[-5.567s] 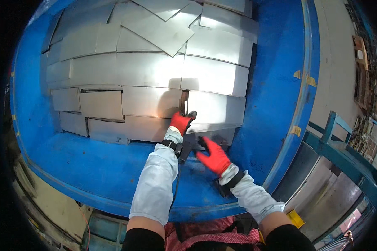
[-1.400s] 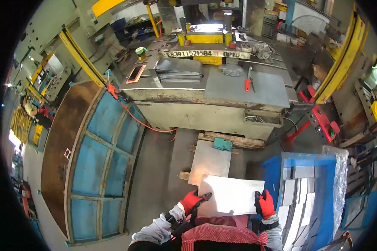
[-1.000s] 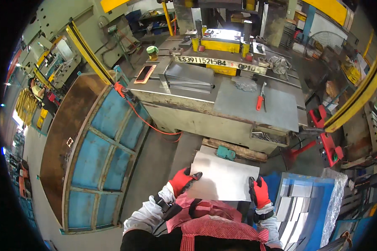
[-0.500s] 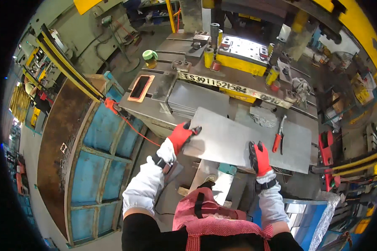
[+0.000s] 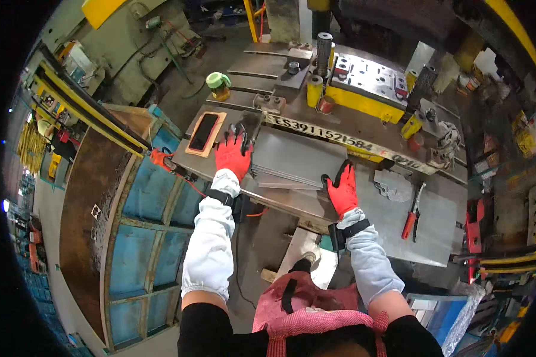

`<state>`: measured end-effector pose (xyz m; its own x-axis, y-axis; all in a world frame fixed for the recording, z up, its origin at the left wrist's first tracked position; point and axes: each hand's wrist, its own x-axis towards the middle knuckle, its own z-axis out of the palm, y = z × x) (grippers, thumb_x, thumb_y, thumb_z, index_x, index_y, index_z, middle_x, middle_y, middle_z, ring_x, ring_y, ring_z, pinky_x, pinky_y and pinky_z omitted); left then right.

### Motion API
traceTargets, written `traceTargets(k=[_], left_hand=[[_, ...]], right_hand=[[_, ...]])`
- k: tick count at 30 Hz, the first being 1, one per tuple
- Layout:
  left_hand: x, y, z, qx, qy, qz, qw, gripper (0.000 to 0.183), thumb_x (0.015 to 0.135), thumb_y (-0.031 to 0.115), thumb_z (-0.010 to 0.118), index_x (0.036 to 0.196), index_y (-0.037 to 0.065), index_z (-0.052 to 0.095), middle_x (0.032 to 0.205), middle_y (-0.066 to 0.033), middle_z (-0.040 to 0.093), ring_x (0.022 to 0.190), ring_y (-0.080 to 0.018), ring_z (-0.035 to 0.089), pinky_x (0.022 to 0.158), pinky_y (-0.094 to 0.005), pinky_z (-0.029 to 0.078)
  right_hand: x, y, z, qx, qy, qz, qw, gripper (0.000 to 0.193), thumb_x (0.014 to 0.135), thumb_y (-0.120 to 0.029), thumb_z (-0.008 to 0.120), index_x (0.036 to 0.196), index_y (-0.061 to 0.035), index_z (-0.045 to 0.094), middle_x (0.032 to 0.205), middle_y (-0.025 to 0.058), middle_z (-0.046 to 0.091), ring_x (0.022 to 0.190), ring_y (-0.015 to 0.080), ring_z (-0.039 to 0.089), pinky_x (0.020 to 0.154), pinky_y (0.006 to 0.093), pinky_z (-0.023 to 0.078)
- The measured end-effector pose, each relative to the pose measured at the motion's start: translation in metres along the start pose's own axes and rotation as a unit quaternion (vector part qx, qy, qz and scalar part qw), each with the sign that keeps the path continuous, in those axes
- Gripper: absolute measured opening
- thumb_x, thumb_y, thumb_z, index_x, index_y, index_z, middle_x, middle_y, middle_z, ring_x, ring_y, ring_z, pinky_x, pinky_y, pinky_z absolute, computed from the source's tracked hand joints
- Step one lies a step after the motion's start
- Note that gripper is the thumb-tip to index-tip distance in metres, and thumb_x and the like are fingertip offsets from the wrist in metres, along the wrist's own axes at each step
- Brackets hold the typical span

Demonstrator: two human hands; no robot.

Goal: The person is picking up metal sheets from a large bin and placing them onto a press machine, as well as sorting smaller metal components into a yellow container.

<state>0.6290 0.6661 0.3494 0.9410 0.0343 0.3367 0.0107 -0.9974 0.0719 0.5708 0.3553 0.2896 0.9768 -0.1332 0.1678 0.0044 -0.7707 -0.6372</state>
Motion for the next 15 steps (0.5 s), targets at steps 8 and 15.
traceTargets(k=[8, 15], left_hand=[[0.002, 0.002, -0.002, -0.047, 0.017, 0.006, 0.999, 0.057, 0.079, 0.044, 0.05, 0.128, 0.016, 0.038, 0.133, -0.0165, 0.033, 0.121, -0.0345, 0.032, 0.097, -0.0467, 0.026], [-0.036, 0.053, -0.073, 0.022, -0.07, 0.183, 0.98, 0.085, 0.063, 0.058, 0.06, 0.132, 0.017, 0.033, 0.137, -0.0192, 0.024, 0.125, -0.0412, 0.02, 0.1, -0.0568, 0.013]], right_hand=[[0.011, 0.022, -0.023, 0.247, -0.076, 0.036, 0.965, 0.07, 0.081, -0.03, 0.057, 0.133, 0.0006, 0.021, 0.135, 0.019, 0.031, 0.125, 0.0271, 0.031, 0.101, 0.0316, 0.025], [-0.003, 0.034, -0.02, 0.535, -0.06, 0.196, 0.819, 0.052, 0.089, -0.027, 0.049, 0.132, -0.0047, 0.03, 0.128, 0.0106, 0.042, 0.115, 0.0193, 0.041, 0.095, 0.0276, 0.033]])
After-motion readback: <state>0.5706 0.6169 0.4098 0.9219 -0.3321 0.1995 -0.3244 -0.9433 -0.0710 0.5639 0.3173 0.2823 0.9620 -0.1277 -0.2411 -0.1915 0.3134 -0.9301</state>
